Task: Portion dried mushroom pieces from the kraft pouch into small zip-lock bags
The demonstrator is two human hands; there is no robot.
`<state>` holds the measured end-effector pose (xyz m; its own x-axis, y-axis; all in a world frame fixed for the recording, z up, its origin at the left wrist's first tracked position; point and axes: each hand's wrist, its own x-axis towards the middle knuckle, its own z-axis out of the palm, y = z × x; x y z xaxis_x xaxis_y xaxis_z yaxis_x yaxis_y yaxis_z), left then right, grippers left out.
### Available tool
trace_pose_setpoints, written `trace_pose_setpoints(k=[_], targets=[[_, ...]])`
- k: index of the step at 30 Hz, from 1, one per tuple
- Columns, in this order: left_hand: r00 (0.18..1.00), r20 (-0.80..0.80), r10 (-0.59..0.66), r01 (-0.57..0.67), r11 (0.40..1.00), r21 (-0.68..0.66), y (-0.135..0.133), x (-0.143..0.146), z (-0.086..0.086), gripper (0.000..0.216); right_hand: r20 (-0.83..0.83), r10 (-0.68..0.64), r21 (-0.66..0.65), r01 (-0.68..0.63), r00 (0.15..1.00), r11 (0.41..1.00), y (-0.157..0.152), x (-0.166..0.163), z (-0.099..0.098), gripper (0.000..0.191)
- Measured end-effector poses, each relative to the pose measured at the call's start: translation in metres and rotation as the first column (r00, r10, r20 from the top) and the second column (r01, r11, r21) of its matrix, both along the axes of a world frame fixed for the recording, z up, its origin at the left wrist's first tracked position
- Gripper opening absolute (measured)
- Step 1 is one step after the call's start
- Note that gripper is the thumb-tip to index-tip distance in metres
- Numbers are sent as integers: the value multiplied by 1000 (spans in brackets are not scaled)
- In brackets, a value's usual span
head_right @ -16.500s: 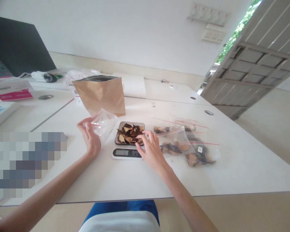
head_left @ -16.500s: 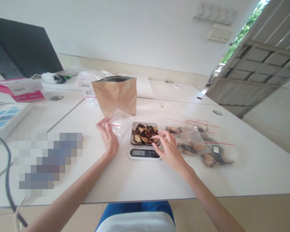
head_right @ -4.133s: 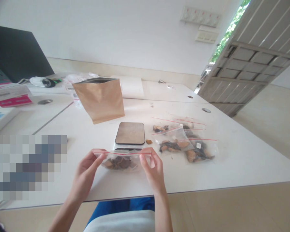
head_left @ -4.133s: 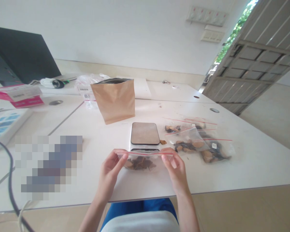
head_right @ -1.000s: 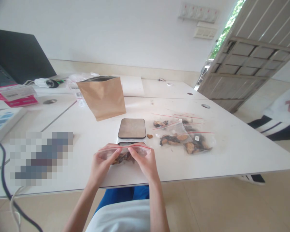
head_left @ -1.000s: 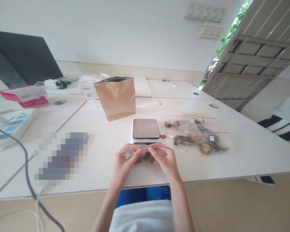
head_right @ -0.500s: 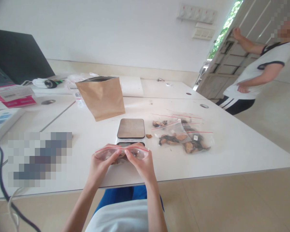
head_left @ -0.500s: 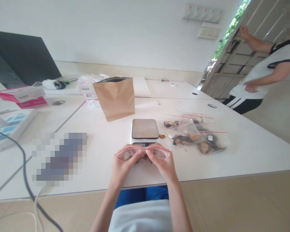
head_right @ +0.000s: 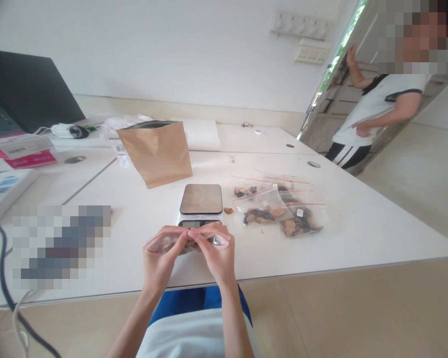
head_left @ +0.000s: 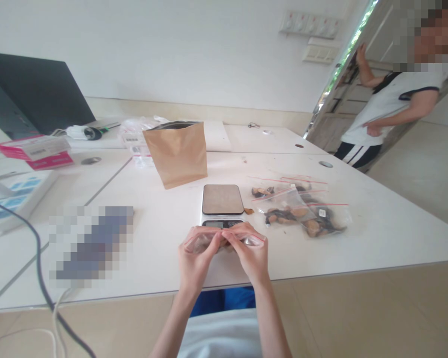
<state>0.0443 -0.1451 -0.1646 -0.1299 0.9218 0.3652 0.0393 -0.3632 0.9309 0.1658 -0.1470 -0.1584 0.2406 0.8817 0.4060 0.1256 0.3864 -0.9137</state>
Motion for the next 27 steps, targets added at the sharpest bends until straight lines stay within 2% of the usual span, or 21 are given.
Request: trace_pose_setpoints(k=[3,5,12,19,23,27], targets=[[998,-34,48,-47,999,17,-2,3,2,14,0,-95,12,95,995,995,1,-2,-6,12],[997,-52,61,-60,998,29,-1,2,3,13,9,-102,12,102,995,995,2,-1,-8,12],[995,-96,36,-39,999,-35,8,-17,10,17,17,64,-63,-63,998,996,1,6,-2,11],[994,-78,-75,69,995,-71,9,-27,12,18,34,156,-2,-156,987,988,0,3,2,11],[996,-36,-80,77,995,-68,5,-21,8,17,49,90,91,-94,995,991,0,2,-1,14],[1000,-22,-3,2,998,-70,2,-8,2,17,77,-47,158,34,996,987,1,-3,-8,21]])
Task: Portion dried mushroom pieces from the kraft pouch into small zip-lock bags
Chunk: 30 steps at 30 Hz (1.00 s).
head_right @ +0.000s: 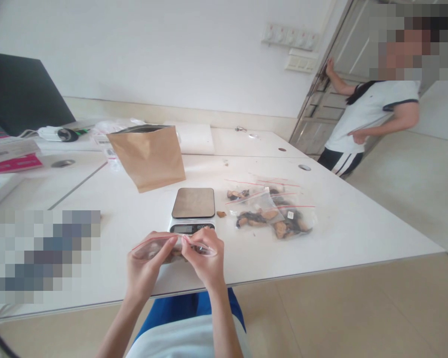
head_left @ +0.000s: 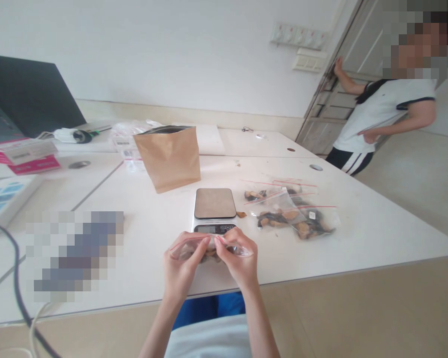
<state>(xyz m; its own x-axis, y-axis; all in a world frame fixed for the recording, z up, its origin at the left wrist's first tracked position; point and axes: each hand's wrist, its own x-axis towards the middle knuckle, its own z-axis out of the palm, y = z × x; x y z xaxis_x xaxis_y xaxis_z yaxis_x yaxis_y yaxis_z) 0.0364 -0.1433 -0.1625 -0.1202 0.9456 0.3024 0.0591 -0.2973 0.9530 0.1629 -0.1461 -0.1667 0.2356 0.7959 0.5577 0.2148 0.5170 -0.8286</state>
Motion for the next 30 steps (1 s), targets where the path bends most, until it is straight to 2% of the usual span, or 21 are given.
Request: trace_pose_setpoints(k=[2,5,7,10,15,18,20,22,23,25,26,28,29,30], targets=[[998,50,27,-26,999,-26,0,5,-2,19,16,-58,27,58,998,998,1,-2,-2,19],[994,108,34,-27,998,-63,2,6,-1,20,40,-18,-13,18,999,1000,1,1,-2,16],[998,65,23,-19,998,-65,4,3,2,22,32,12,-63,-10,999,998,2,6,-1,25],[999,-27,-17,15,997,-82,9,-2,7,33,-23,-42,-96,39,999,995,3,13,0,36],[979,-83,-185,176,979,-105,10,-5,16,60,-102,7,-215,-28,995,976,4,26,8,41],[931,-125,-343,306,921,-242,7,-9,21,64,-172,-27,-296,-26,985,955,3,43,21,39],[897,-145,-418,361,881,-305,6,-11,23,63,-208,-143,-340,65,968,938,7,63,29,47],[884,-150,-443,387,872,-300,6,-15,25,62,-193,-295,-346,217,936,913,16,90,34,55],[886,-157,-437,381,877,-294,7,-16,26,62,-160,-356,-345,285,921,894,21,106,35,58],[896,-198,-399,334,896,-295,10,-20,29,59,35,-426,-357,409,904,840,30,136,36,60],[896,-233,-378,306,905,-294,13,-22,30,57,177,-514,-287,543,840,789,33,148,36,60],[895,-292,-339,265,927,-264,18,-26,33,53,411,-657,-74,741,633,667,35,162,34,61],[898,-312,-309,246,943,-226,22,-28,35,52,483,-698,46,781,528,623,33,165,33,61],[906,-329,-266,219,960,-174,27,-31,37,49,540,-704,142,775,461,616,30,164,31,60]])
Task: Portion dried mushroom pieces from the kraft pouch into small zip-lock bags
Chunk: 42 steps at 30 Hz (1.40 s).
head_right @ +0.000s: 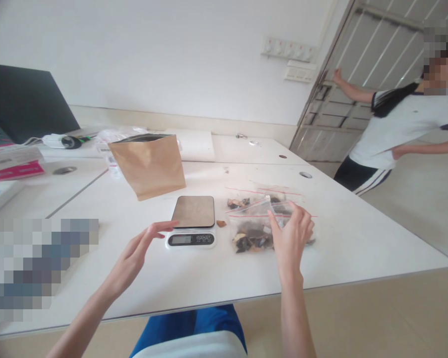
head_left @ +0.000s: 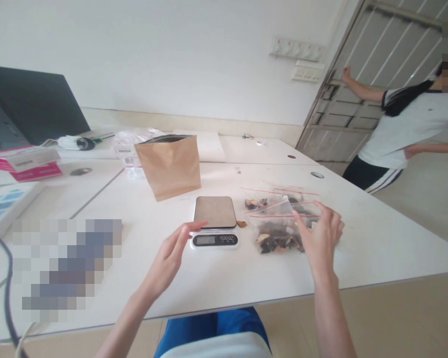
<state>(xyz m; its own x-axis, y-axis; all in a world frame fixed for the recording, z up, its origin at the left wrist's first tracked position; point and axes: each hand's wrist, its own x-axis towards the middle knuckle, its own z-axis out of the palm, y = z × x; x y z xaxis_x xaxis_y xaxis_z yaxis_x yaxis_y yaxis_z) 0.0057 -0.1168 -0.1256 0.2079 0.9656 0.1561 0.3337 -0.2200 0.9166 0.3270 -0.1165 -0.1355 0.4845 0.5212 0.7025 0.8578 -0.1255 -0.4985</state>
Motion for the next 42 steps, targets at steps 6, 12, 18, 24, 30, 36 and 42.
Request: trace_pose_setpoints(k=[6,12,18,24,30,36,42], targets=[[947,-29,319,-262,824,502,48,-11,37,35,293,392,-425,-248,872,870,-12,-23,-29,45],[819,-121,561,-318,620,718,120,-9,91,52,311,344,-609,-92,886,788,24,-25,-36,47],[750,-176,638,-397,647,651,173,-15,94,51,459,464,-505,-208,758,838,44,-46,-20,39],[674,-334,659,-307,661,684,172,-21,89,42,362,725,-626,-424,586,655,42,-63,-33,21],[657,-502,562,-230,784,576,148,-35,114,41,260,706,-525,-517,659,676,63,-61,-16,10],[767,-614,186,109,906,410,134,-48,124,26,145,850,-62,-853,507,519,81,-106,64,14],[774,-631,41,236,907,348,125,-47,123,29,371,862,-95,-909,345,405,94,-167,87,19]])
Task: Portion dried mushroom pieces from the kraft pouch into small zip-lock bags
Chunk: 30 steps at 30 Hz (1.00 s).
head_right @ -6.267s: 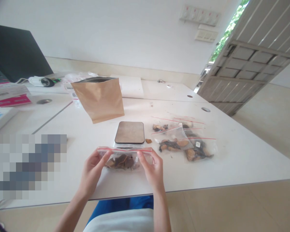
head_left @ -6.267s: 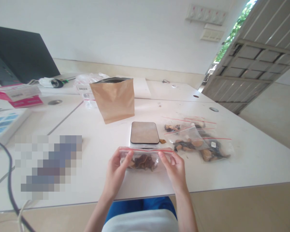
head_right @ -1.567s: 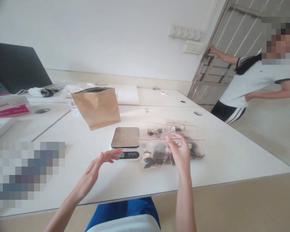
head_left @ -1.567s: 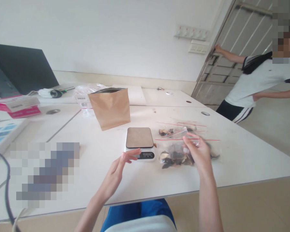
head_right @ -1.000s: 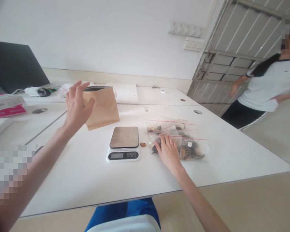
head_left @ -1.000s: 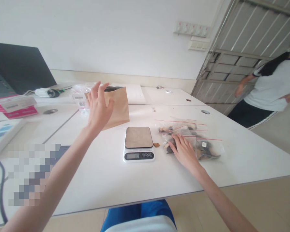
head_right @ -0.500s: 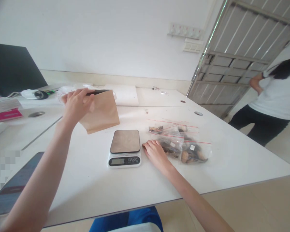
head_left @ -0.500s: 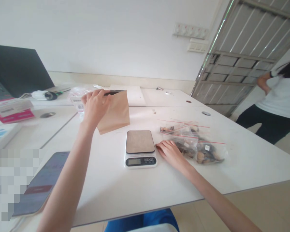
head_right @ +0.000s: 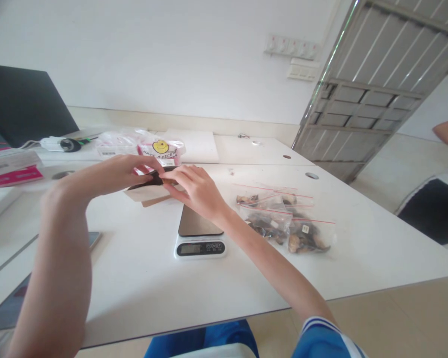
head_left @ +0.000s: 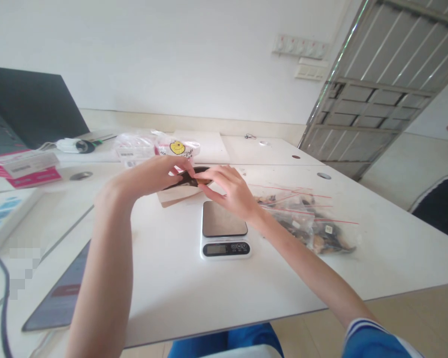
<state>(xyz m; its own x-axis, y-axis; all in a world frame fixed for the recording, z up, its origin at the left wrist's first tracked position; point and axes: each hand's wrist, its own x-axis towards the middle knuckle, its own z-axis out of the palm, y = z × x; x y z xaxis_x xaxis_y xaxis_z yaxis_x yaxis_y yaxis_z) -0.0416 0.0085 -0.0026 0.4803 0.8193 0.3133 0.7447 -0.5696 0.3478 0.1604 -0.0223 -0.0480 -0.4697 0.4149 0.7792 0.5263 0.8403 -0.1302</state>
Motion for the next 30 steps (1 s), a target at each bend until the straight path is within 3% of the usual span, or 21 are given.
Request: trace_pose_setpoints(k=[5,13,19,24,27,30], targets=[[996,28,90,-91,995,35,0,-7,4,29,36,-156,55,154,987,987,17,-19,-7,23],[986,125,111,-119,992,53,4,-16,2,20,98,-102,52,98,990,994,23,-15,-1,21],[978,181,106,-120,990,71,-5,-6,10,15,94,-229,119,217,969,969,21,-11,-1,31],[902,348,254,-322,934,154,-12,2,17,14,14,-238,98,236,971,967,4,12,-5,30],[883,378,278,-362,917,170,-5,3,12,11,56,-271,23,271,961,962,-6,39,-22,26],[873,427,236,-375,884,279,5,4,4,15,183,-356,-76,374,916,924,-15,76,-46,24]])
